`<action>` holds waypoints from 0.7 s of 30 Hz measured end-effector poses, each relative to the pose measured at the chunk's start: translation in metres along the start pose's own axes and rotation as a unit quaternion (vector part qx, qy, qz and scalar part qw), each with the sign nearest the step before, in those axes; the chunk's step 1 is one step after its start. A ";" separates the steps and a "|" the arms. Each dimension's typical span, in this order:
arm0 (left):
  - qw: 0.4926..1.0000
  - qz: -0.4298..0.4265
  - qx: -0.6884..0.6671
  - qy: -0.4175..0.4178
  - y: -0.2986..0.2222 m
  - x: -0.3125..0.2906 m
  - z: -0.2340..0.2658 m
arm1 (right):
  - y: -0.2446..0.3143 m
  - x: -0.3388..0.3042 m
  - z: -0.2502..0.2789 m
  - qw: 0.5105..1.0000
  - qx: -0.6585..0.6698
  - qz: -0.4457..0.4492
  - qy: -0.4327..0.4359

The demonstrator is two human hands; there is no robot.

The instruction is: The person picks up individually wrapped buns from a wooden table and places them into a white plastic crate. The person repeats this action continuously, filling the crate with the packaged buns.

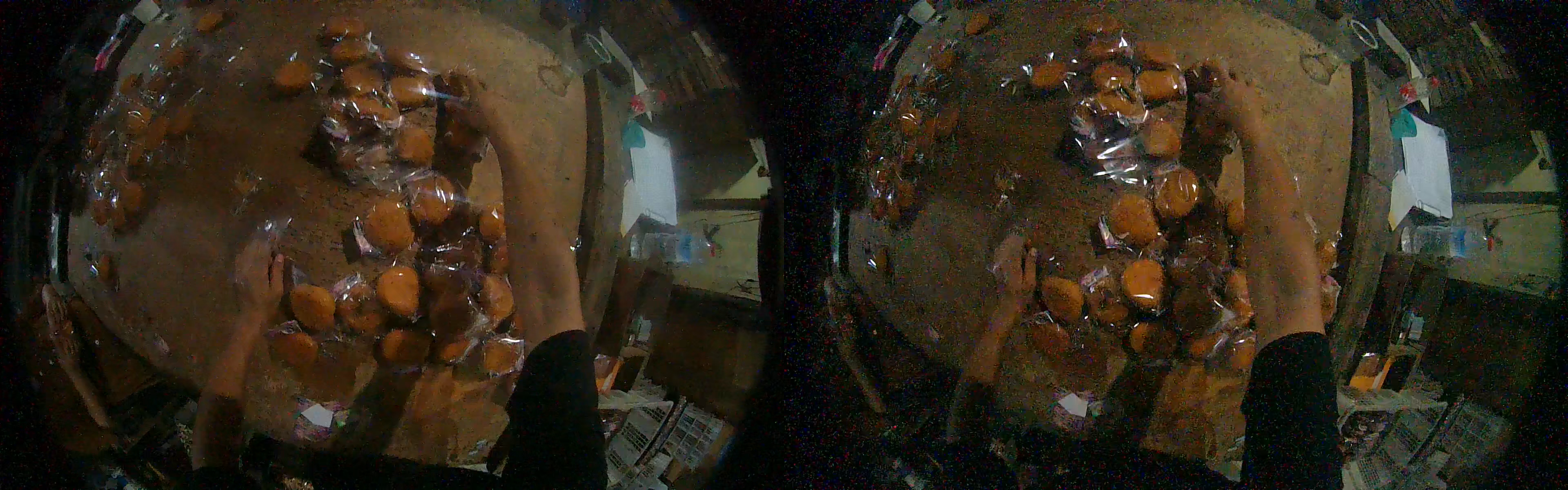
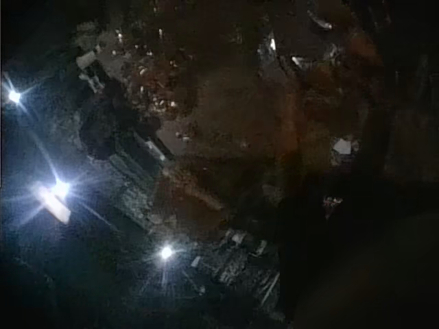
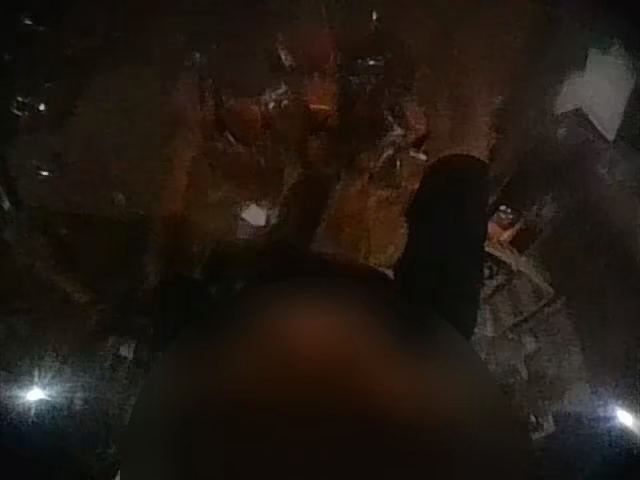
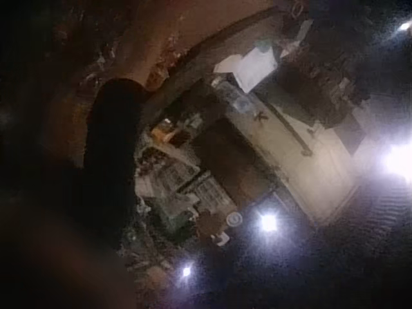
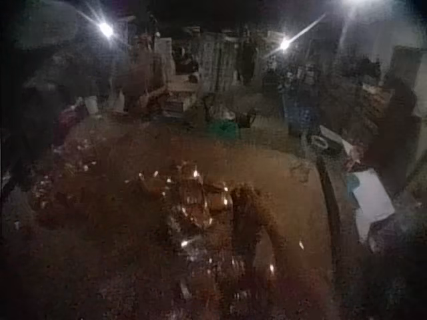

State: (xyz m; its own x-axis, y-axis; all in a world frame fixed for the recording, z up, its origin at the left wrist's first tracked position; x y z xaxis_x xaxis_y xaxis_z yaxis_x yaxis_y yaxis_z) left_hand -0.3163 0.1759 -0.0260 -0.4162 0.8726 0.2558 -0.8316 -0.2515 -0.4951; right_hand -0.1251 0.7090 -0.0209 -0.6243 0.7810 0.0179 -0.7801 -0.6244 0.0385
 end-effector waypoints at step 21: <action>0.996 0.008 -0.054 -0.064 0.073 -0.002 -0.038 | 0.015 -0.266 0.063 0.968 -0.131 0.212 -0.005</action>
State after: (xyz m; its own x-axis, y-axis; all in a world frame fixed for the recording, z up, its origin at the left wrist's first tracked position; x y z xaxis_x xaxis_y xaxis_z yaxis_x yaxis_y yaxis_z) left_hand -0.3625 0.1715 -0.0943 -0.4787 0.8063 0.3475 -0.7830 -0.2130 -0.5843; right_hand 0.0318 0.4923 0.0378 -0.8916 0.4525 -0.0142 -0.4376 -0.8694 -0.2296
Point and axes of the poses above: each hand's wrist, its own x-axis towards the middle knuckle, its own z-axis out of the back of the hand, y = z × x, the point moved 8 cm from there along x, towards the middle knuckle, and after that the axes turned 13 degrees about -x, right-handed, at the moved point
